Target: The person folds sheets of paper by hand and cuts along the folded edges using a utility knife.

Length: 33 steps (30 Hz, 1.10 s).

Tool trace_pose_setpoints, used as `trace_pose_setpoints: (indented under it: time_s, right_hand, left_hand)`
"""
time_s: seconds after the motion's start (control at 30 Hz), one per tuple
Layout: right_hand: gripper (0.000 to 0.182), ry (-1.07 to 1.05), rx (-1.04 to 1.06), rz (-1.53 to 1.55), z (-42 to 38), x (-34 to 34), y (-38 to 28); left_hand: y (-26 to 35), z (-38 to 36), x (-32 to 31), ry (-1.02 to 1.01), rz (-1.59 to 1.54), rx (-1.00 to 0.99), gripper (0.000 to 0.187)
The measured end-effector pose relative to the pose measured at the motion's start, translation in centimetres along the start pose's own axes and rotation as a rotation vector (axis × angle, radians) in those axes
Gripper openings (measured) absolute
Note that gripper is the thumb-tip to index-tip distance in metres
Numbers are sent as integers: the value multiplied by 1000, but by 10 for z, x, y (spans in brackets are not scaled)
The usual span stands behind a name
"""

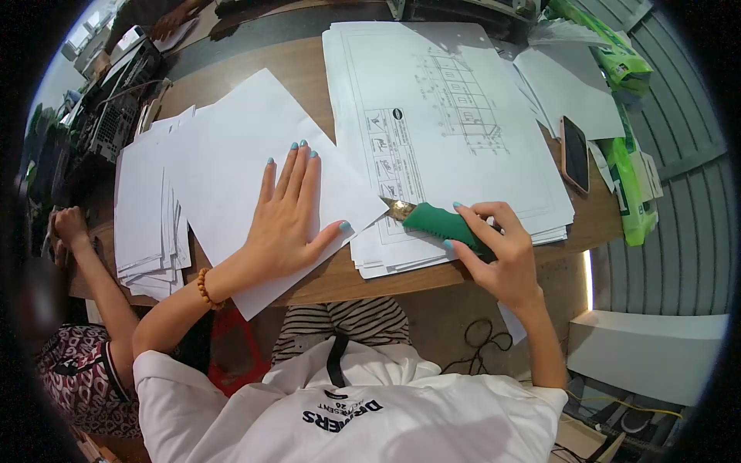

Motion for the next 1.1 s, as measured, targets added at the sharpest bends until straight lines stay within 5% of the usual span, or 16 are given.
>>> trace_pose_setpoints:
  time_s: [1.1]
  right_hand:
    - [30, 48, 187, 12, 178, -87, 17]
  left_hand:
    - [2, -3, 2, 73, -92, -64, 82]
Point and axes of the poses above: each hand's wrist, its own z-axis towards the middle knuckle, its own x-axis out of the back of the hand, y = z × x, the point moved 5 cm from there along z, towards the middle knuckle, and after that the axes turned 1 degree about -y, right-handed, at the moved point
